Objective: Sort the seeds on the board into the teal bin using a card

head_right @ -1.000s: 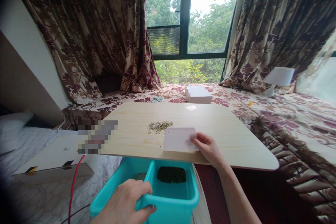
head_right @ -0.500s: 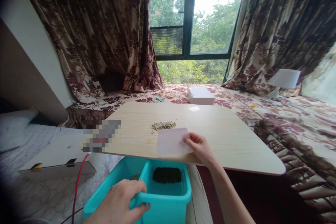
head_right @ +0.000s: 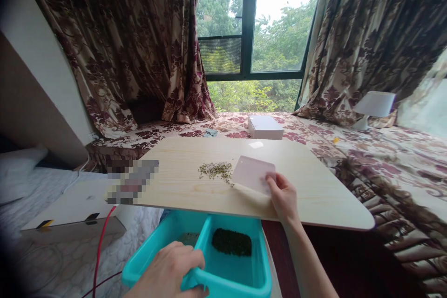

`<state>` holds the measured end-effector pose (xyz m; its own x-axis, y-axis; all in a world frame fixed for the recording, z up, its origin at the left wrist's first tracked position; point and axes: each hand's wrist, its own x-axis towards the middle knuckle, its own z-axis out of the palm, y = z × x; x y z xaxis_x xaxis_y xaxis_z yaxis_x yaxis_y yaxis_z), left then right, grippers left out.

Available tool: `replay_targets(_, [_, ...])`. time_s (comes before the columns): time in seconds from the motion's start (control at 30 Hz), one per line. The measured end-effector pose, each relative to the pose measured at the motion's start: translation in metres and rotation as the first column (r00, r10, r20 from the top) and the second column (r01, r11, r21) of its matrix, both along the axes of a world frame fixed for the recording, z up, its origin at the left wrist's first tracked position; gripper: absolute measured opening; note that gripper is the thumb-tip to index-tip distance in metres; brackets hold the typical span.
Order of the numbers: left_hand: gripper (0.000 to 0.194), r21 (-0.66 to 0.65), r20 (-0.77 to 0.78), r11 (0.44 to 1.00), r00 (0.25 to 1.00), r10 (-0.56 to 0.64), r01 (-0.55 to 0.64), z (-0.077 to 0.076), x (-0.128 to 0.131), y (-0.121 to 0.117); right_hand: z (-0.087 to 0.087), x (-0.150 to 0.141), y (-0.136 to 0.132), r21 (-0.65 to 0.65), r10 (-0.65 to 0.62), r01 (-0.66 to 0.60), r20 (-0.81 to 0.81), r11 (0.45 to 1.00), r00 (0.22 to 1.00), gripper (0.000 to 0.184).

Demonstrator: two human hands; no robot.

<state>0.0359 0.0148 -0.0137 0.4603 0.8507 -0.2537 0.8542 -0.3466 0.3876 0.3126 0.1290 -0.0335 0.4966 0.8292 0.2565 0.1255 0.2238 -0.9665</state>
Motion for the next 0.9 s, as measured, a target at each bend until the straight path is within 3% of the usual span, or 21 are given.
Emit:
replay_targets(0.27, [0.020,-0.013,0.005,1.000,1.000,0.006,-0.006,-0.0005,-0.0009,0.0003,-0.0015,0.0028,-0.0005,-0.012,-0.036,0.037,0.077,0.999,0.996,0.023])
replay_targets(0.9, [0.021,-0.008,0.001,1.000,1.000,0.018,-0.018,-0.0037,0.0000,0.0008,-0.0017,0.0007,-0.0006,-0.006,-0.049,0.050,0.027,0.999,0.998,0.027])
